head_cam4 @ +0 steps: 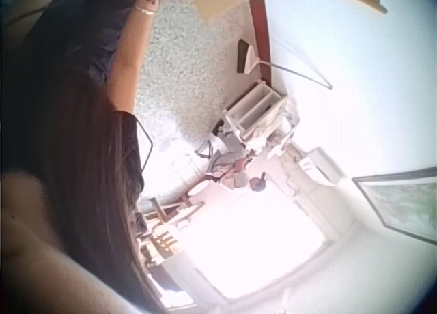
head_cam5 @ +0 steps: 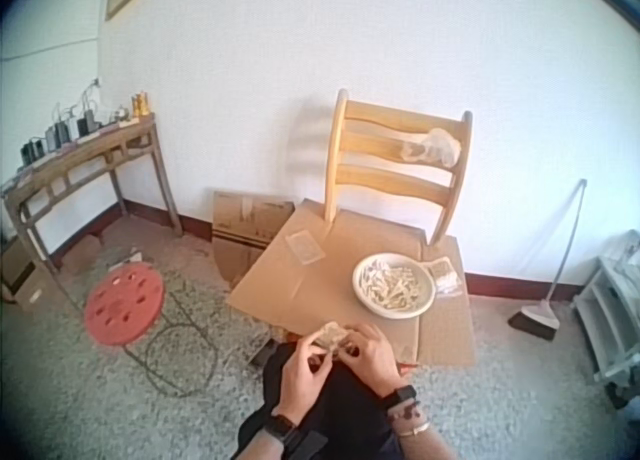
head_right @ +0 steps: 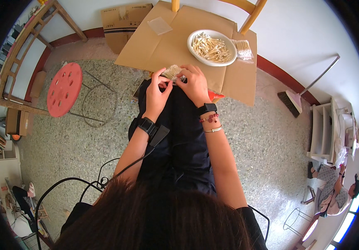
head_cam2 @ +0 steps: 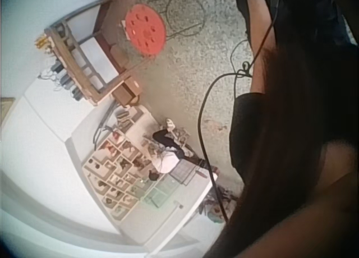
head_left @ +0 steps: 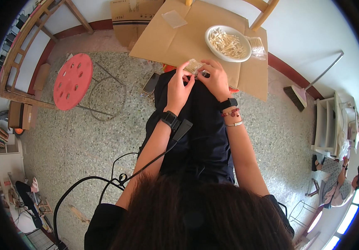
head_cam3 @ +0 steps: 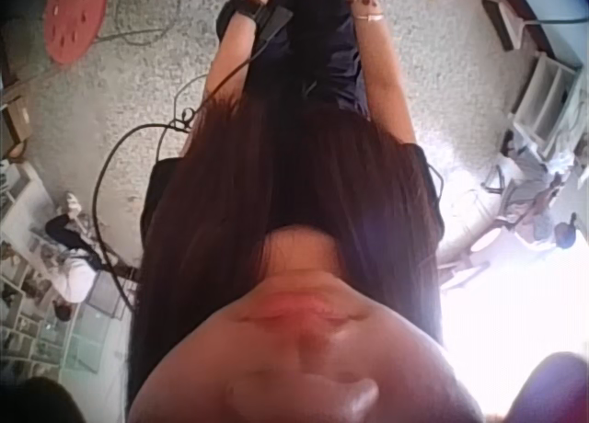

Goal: Packing several cotton swabs into small plastic zip-top bags.

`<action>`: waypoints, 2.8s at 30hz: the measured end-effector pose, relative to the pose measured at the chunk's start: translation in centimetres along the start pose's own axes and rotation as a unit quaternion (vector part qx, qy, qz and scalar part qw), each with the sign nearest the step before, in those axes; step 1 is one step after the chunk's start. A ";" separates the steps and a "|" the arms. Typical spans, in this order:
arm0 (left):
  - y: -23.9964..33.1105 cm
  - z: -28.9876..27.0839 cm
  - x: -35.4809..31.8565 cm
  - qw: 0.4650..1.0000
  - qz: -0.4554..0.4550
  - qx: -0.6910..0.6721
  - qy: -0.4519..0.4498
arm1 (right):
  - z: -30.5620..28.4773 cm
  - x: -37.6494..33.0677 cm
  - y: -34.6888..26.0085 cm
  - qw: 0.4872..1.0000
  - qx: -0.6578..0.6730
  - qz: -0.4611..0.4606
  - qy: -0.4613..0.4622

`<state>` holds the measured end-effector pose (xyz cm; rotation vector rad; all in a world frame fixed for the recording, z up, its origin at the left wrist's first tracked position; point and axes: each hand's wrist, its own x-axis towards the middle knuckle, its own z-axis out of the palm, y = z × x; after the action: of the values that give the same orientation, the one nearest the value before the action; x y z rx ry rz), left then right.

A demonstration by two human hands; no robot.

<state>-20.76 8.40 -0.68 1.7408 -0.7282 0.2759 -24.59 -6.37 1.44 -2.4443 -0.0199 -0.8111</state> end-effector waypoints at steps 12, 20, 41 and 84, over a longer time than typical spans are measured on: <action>0.2 -0.1 0.1 1.000 -0.008 0.003 -0.008 | -0.2 -1.0 0.4 0.997 -0.062 -0.020 -0.045; 0.2 0.0 0.1 1.000 -0.009 0.012 -0.005 | -0.5 -1.0 0.2 0.998 -0.045 -0.019 -0.049; 0.2 0.0 -0.1 1.000 -0.016 0.012 -0.011 | -0.3 -1.5 0.3 0.996 -0.058 -0.001 -0.069; 0.3 0.2 0.5 0.998 0.009 0.035 0.043 | -3.8 7.4 14.8 0.952 -0.290 0.062 -0.072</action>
<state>-20.62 8.01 -0.22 1.7788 -0.6800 0.3905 -17.91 -21.98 0.56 -3.0121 0.3648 -0.6435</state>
